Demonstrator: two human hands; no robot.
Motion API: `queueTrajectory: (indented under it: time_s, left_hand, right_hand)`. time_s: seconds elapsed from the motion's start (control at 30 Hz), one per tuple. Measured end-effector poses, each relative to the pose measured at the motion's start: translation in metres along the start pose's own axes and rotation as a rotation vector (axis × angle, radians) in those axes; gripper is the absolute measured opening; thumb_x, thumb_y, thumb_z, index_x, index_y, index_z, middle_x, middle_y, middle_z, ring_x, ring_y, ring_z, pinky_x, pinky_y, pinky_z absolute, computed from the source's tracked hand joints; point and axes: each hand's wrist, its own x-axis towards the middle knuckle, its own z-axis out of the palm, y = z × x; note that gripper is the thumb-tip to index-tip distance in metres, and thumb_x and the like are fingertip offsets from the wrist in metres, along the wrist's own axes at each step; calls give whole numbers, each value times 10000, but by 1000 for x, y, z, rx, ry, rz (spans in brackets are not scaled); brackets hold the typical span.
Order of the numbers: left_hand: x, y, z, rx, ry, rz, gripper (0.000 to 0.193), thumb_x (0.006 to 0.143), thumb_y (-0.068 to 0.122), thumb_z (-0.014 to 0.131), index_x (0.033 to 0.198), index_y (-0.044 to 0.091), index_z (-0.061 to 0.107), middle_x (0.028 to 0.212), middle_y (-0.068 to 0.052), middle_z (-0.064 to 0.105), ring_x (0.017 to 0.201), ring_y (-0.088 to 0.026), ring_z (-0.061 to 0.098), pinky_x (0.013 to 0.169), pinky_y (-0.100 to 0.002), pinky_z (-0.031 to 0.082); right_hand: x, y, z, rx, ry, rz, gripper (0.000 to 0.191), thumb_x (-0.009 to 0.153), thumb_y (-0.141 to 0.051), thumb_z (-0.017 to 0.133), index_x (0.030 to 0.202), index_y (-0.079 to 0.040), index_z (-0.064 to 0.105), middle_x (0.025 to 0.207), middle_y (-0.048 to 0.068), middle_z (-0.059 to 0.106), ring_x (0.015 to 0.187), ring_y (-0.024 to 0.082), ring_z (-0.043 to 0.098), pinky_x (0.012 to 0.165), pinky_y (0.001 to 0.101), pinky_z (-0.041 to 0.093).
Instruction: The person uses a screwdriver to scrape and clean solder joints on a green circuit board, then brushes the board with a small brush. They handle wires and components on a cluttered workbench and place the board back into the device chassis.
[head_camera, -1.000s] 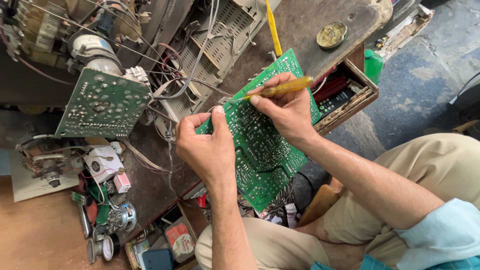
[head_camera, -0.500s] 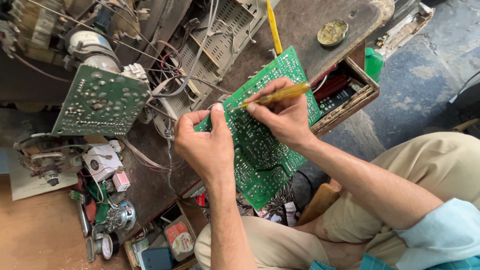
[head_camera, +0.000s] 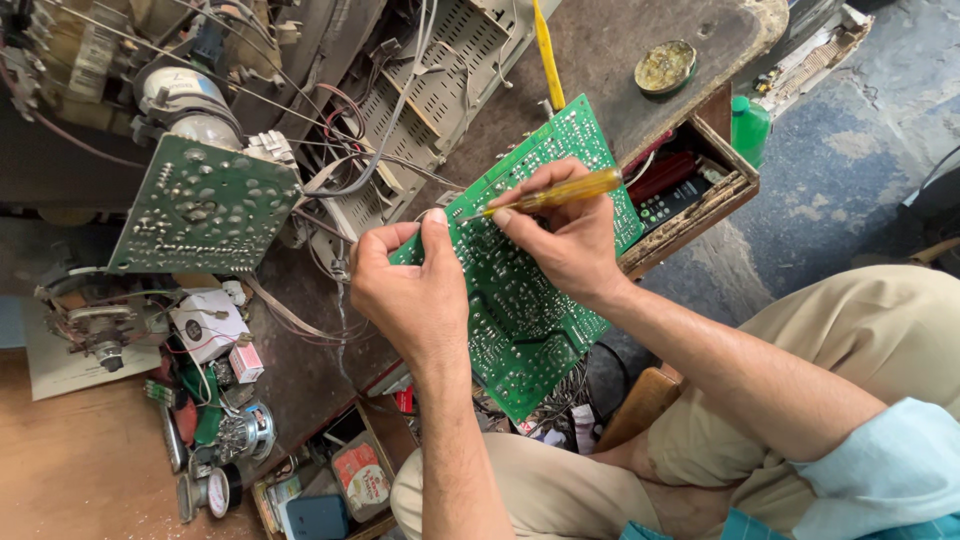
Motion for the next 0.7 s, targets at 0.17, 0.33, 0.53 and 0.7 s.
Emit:
queueTrajectory:
  time_s: [0.17, 0.33, 0.53, 0.7]
  left_hand:
    - [0, 0, 0, 15, -3, 21, 268, 835, 182, 847, 815, -17, 669, 865, -150, 693, 787, -280, 695, 728, -422, 548]
    - [1, 0, 0, -3, -20, -25, 272, 834, 196, 844, 819, -13, 671, 858, -142, 694, 776, -270, 700, 717, -414, 554]
    - [4, -2, 2, 10, -3, -10, 287, 827, 201, 852, 811, -22, 672, 862, -152, 694, 787, -279, 696, 734, -420, 551]
    - [2, -3, 1, -6, -12, -13, 289, 833, 208, 847, 813, -21, 673, 864, -154, 696, 791, -283, 698, 735, -420, 552]
  right_hand:
    - [1, -2, 2, 38, 31, 39, 346, 946, 98, 723, 1157, -43, 488, 1108, 114, 706, 1084, 185, 721, 974, 327, 608]
    - [-4, -10, 4, -69, -63, -15, 344, 946, 85, 742, 1161, -40, 504, 1127, 96, 695, 1125, 191, 715, 992, 329, 605]
    - [-4, -25, 1, -567, -257, -364, 210, 888, 67, 779, 1030, -31, 659, 1114, 131, 764, 972, 195, 779, 825, 302, 637]
    - [0, -29, 3, -680, -279, -591, 239, 858, 39, 828, 984, -68, 655, 1080, 115, 761, 952, 238, 785, 807, 316, 645]
